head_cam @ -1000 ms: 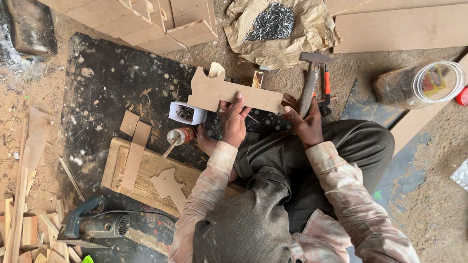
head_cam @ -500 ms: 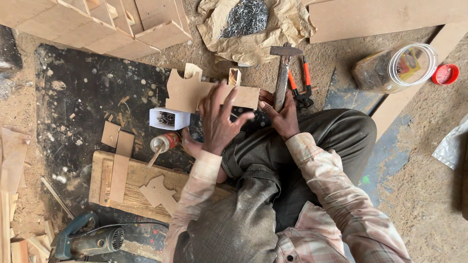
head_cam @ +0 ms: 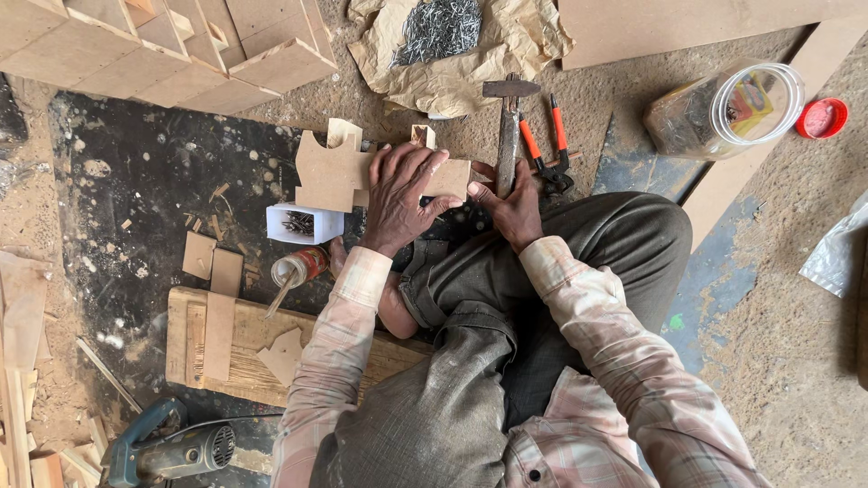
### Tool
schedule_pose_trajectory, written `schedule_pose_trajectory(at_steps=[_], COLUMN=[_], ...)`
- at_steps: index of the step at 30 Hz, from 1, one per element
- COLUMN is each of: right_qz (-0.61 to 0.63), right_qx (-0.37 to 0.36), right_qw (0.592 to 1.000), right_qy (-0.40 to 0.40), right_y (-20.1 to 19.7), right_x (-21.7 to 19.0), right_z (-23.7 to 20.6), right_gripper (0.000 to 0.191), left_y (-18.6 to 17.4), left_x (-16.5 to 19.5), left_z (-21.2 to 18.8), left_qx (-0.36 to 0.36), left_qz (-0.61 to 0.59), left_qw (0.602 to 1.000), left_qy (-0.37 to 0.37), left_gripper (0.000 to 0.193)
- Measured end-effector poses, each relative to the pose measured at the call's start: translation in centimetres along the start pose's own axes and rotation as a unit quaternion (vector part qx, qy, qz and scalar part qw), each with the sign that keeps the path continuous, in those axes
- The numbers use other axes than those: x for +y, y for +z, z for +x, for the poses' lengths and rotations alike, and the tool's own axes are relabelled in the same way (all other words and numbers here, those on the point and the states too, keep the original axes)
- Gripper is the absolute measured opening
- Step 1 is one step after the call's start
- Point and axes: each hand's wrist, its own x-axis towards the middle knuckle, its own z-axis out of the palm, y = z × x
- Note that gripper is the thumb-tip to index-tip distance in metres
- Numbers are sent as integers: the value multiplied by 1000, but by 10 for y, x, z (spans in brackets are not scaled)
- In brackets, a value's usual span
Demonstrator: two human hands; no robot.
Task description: The person assembles small wooden pieces into a larger structure. They use a hammer to drive nails and a brush to apply glue to the joints, then press the pieces together to form the assembly.
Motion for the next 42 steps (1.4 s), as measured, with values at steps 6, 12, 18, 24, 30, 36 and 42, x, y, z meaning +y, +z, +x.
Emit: schedule_pose_trajectory(at_steps=[6, 12, 18, 24, 30, 36, 42], right_qz=[79, 90, 130, 142, 144, 139, 135], right_qx=[-7, -46, -62, -61, -44, -40, -51], right_qw=[993, 993, 988, 985, 984, 983, 987], right_qy=[83, 55, 61, 82, 92, 116, 74], right_y=[3, -2, -2, -1, -3, -4, -4], right_x=[8, 16, 17, 15, 7, 8, 15], right_z=[2, 1, -2, -2, -4, -4, -1], right_gripper=[66, 78, 83, 82, 78, 71, 70], left_y=[-3, -3, -2, 1, 4, 4, 4], left_x=[3, 2, 1, -2, -1, -1, -2], left_z=[1, 2, 2, 0, 0, 1, 1], left_qx=[3, 4, -3, -16, -13, -13, -17], left_qz=[-13, -15, -22, -27, -32, -25, -4], left_qw=[1000, 1000, 1000, 999, 999, 999, 1000], left_qy=[-5, -1, -10, -22, -25, -19, 4], left_gripper=[77, 78, 79, 79, 81, 80, 85])
